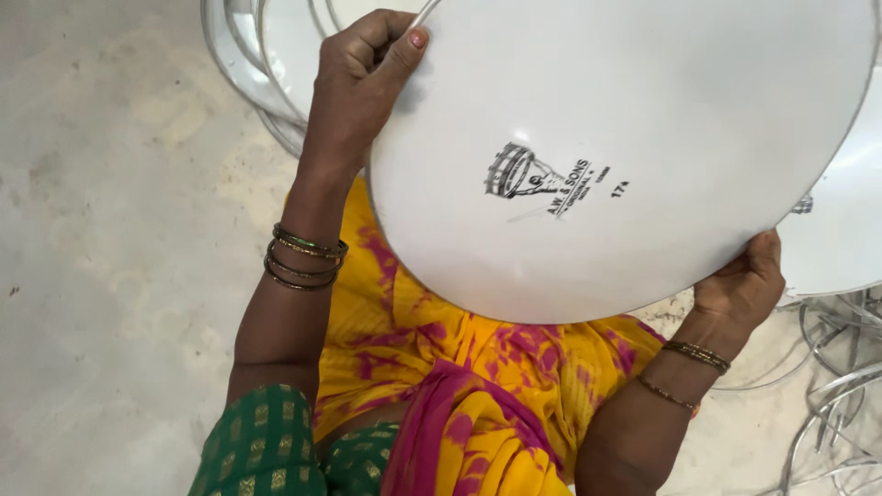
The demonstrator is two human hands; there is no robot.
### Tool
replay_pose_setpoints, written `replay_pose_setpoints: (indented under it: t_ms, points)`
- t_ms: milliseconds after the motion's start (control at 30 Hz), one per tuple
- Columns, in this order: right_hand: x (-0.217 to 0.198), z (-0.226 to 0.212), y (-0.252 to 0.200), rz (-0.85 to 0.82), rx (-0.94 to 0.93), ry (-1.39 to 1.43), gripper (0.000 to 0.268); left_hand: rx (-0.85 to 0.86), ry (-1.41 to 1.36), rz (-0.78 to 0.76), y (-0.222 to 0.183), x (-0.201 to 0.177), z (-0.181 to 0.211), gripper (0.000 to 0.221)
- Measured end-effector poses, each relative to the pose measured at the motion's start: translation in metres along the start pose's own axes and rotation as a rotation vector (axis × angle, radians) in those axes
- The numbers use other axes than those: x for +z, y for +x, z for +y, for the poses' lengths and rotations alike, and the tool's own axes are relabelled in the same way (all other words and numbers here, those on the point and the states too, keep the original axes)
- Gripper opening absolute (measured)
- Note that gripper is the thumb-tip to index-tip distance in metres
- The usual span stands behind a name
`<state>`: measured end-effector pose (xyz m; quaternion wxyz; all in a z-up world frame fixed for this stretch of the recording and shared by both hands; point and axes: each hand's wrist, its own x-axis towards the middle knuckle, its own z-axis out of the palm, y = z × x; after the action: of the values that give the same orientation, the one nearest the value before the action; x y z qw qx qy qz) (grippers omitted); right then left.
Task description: The person assembles drumheads by placing metal rings onto white membranes and using pliers to secure the wire frames around the edges.
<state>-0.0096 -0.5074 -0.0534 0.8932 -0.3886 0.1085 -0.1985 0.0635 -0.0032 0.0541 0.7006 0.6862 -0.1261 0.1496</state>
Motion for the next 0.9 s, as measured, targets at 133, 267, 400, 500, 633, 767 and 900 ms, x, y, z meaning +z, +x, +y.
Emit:
replay_pose_setpoints:
  t_ms: [133, 267, 400, 500, 633, 767, 900]
  points:
    - [0.004, -0.002, 0.0, -0.065, -0.024, 0.029, 0.035, -0.004, 0.145, 0.11, 0.008, 0.011, 0.012, 0.028]
    - [0.002, -0.004, -0.006, -0.085, -0.046, 0.007, 0.037, -0.035, 0.123, 0.171, 0.007, 0.013, 0.003, 0.025]
    - [0.008, -0.008, -0.005, -0.139, -0.039, 0.012, 0.045, -0.097, 0.177, 0.23, 0.011, 0.0, -0.012, 0.025]
    - [0.013, -0.009, -0.008, -0.214, -0.018, 0.052, 0.053, -0.104, 0.102, 0.234, 0.012, -0.015, -0.024, 0.019]
    - [0.017, -0.009, -0.016, -0.205, -0.075, 0.031, 0.063, -0.22, 0.169, 0.328, 0.01, -0.029, -0.035, 0.02]
    - [0.02, -0.007, -0.02, -0.272, -0.042, 0.078, 0.064, -0.172, 0.176, 0.326, 0.002, -0.043, -0.043, 0.036]
    - [0.026, -0.008, -0.03, -0.298, -0.026, 0.074, 0.069, -0.17, 0.094, 0.358, 0.002, -0.052, -0.05, 0.036]
